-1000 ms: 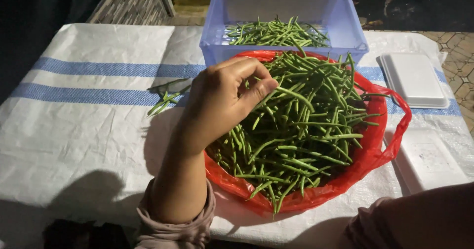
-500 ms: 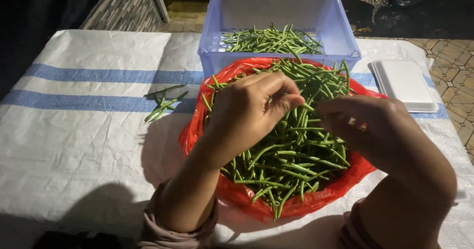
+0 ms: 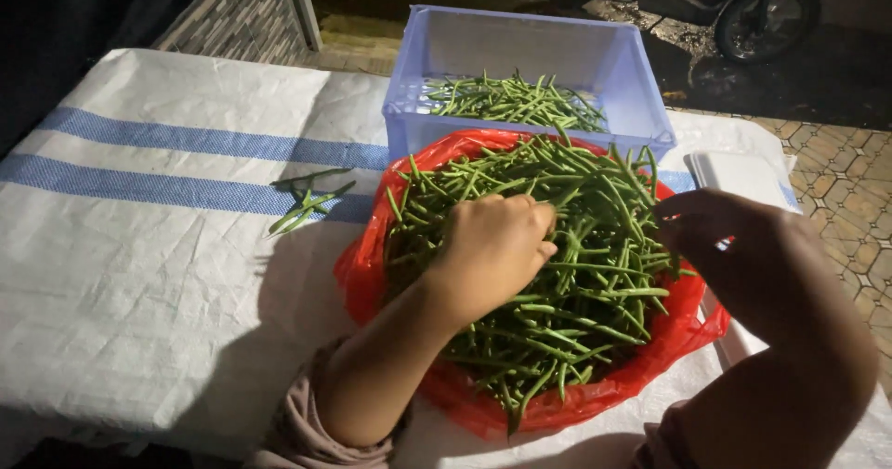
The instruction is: Sorting and cleaning green beans by removing stems and transferring them from a bag to a crate.
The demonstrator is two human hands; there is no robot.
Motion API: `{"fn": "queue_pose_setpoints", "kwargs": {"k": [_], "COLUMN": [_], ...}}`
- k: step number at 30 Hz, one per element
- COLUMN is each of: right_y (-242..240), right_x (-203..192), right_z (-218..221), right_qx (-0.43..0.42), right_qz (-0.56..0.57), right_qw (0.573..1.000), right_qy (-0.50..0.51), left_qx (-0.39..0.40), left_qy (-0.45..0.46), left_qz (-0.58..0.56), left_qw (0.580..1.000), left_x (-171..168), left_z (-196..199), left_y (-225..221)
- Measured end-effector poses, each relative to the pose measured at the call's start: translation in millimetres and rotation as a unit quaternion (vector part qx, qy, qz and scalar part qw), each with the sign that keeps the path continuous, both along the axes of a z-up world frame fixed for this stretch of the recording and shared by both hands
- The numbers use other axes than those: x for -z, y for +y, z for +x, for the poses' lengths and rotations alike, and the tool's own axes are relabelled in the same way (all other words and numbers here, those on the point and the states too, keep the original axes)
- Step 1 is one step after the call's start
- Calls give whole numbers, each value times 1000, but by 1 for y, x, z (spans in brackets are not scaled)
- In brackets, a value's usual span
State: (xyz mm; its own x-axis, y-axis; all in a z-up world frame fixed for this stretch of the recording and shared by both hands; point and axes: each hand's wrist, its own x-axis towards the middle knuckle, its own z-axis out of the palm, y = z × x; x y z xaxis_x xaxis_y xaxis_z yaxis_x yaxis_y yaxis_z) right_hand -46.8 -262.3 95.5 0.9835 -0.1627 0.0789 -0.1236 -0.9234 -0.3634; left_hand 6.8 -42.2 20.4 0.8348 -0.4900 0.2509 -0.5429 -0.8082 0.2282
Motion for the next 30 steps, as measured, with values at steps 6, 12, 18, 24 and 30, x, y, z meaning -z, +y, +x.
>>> {"fn": "queue_pose_setpoints", "kwargs": {"k": [6,12,18,24,30], "right_y": [22,29,11,-3,0], "right_x": [20,30,25,24,25], "right_z": [13,28,22,17,17], "right_qx": [-103,-186,-192,-229,-253], "right_qz": [46,48,176,205,160], "right_qw": [993,977,965,950,951], "right_qy": [-28,-89,-35,-49,-75], "left_qx": [89,102,106,102,102], "left_qy": [32,76,102,105,92], "left_qz": [-305,-521,-559,-551,-529], "left_qw": [948,844,816,822,837], "left_x": [-55,-59,-61,-59,-62], "left_z": [-20,-19,-21,-21,-23], "left_y": [40,54,55,55,56]}}
